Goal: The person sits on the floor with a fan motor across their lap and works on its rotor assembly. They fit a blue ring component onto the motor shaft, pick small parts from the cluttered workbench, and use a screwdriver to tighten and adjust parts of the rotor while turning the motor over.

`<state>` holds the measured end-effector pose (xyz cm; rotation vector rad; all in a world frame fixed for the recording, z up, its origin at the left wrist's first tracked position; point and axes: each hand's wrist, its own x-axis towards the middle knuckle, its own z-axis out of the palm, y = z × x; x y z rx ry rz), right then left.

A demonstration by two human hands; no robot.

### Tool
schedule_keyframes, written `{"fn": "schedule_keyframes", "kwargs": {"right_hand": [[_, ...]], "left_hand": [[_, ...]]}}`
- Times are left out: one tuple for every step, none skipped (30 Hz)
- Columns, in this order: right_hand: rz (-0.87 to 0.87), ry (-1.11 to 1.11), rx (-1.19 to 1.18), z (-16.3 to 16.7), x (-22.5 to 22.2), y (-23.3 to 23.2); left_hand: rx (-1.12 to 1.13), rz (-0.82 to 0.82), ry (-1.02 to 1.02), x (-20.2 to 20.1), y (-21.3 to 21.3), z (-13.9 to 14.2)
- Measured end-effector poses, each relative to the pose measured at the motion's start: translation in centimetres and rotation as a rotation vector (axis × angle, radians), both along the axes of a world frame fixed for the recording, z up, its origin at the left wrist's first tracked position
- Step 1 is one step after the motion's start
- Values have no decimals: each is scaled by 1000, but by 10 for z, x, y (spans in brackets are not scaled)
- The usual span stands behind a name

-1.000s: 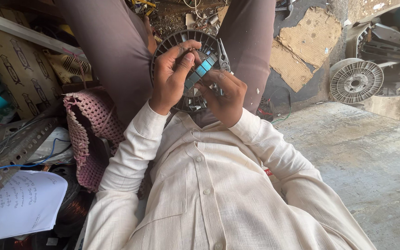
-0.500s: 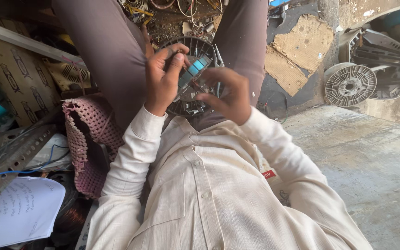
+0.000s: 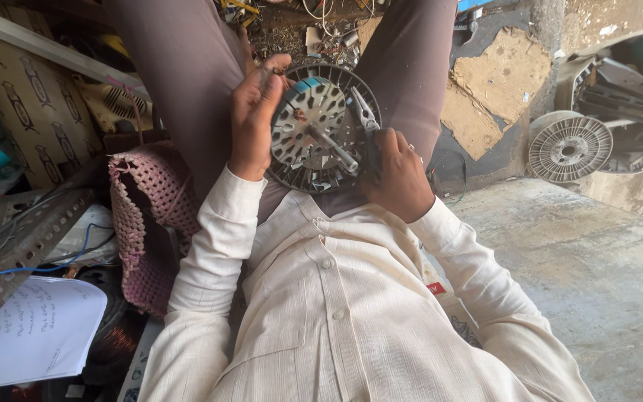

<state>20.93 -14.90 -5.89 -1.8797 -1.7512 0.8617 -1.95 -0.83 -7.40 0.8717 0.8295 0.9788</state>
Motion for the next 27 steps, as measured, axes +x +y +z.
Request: {"fn": "schedule_keyframes", "kwargs": {"right_hand": [[-3, -4, 31, -5, 2, 2], [-6, -7, 59, -9, 4, 3], [-6, -7, 78, -14, 7, 3], [-29, 15, 85, -17, 10, 3], [-54, 35, 99, -20, 14, 5], [-81, 55, 113, -22, 19, 6], [-67, 41, 137, -22, 26, 8], [-50, 28, 158, -20, 32, 10], [-32, 17, 179, -17, 38, 14], [16, 53, 216, -13, 44, 19], [66, 92, 251, -8, 49, 27], [115, 134, 286, -3, 54, 35], [202, 101, 286, 2, 57, 44], [288, 67, 287, 7, 60, 53], [374, 33, 287, 12, 62, 63], [416, 6, 259, 14, 62, 71], [457, -20, 231, 16, 62, 79], [496, -48, 204, 17, 61, 85], [491, 8, 226, 17, 60, 88], [487, 63, 249, 16, 58, 90], [485, 119, 272, 14, 57, 90], [399, 163, 234, 11, 55, 88], [313, 205, 200, 9, 54, 85], [222, 248, 166, 6, 53, 80], [164, 429, 92, 5, 54, 75], [102, 611, 18, 4, 54, 69], [35, 791, -51, 4, 56, 64]], "left_hand": [[49, -13, 2, 1, -1, 2], [94, -25, 6, 2, -3, 4], [131, -36, 12, 1, -5, 5], [133, -27, -1, 1, -6, 5], [142, -20, -15, 0, -7, 4], [151, -15, -30, -1, -7, 2], [149, -11, -6, -3, -6, -1], [143, -6, 19, -4, -5, -3], [137, 2, 45, -5, -4, -7], [134, 0, 48, -5, -3, -10], [131, 0, 54, -5, -2, -13], [127, -1, 61, -5, -2, -15], [123, -5, 53, -5, -1, -16], [120, -9, 44, -5, -1, -16], [118, -13, 34, -5, 0, -16], [120, -13, 45, -5, -1, -14], [121, -14, 55, -6, -1, -11], [125, -16, 65, -6, -2, -8], [165, -50, 72, -7, -4, -3], [208, -82, 78, -8, -6, 1], [251, -112, 85, -8, -10, 6], [301, -101, 110, -8, -15, 11], [356, -92, 136, -7, -17, 15], [411, -86, 163, -6, -19, 19], [451, -102, 223, -5, -21, 23], [492, -120, 284, -4, -23, 27], [539, -142, 344, -3, -23, 30]]}}
